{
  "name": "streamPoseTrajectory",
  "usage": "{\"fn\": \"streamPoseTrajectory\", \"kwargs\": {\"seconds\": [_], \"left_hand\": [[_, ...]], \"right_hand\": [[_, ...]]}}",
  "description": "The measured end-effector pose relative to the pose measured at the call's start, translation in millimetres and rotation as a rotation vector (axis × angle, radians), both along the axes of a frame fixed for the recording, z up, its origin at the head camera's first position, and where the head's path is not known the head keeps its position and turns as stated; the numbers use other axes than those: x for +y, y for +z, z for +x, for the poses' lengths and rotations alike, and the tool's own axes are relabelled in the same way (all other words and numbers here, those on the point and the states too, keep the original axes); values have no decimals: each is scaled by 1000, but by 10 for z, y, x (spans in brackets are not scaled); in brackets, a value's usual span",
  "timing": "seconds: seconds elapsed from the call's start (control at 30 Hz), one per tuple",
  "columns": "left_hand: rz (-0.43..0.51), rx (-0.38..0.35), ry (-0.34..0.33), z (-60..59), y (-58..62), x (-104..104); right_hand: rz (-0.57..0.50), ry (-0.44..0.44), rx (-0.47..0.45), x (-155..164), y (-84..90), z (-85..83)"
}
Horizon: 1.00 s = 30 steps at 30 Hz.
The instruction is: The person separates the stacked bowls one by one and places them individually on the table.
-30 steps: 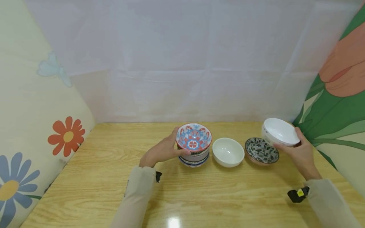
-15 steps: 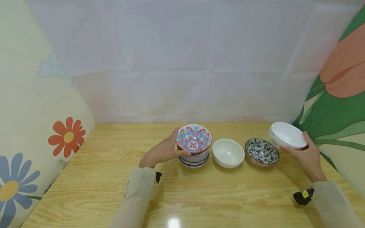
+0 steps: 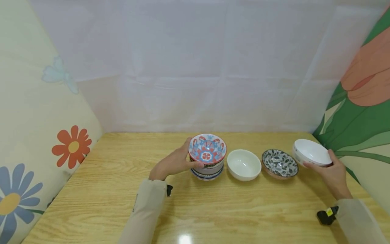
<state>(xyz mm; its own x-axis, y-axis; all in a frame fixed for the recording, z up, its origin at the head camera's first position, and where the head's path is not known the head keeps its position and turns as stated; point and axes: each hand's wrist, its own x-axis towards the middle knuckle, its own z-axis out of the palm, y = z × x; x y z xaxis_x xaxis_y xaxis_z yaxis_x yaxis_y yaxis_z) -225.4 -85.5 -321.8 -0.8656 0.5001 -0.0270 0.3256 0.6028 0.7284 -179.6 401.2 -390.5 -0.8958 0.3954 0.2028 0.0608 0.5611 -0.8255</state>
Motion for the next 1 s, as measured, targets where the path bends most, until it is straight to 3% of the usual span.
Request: {"fn": "streamPoseTrajectory", "kwargs": {"seconds": [1.0], "left_hand": [[-21, -3, 15, 22, 6, 8]], "right_hand": [[18, 67, -168, 297, -142, 16]]}}
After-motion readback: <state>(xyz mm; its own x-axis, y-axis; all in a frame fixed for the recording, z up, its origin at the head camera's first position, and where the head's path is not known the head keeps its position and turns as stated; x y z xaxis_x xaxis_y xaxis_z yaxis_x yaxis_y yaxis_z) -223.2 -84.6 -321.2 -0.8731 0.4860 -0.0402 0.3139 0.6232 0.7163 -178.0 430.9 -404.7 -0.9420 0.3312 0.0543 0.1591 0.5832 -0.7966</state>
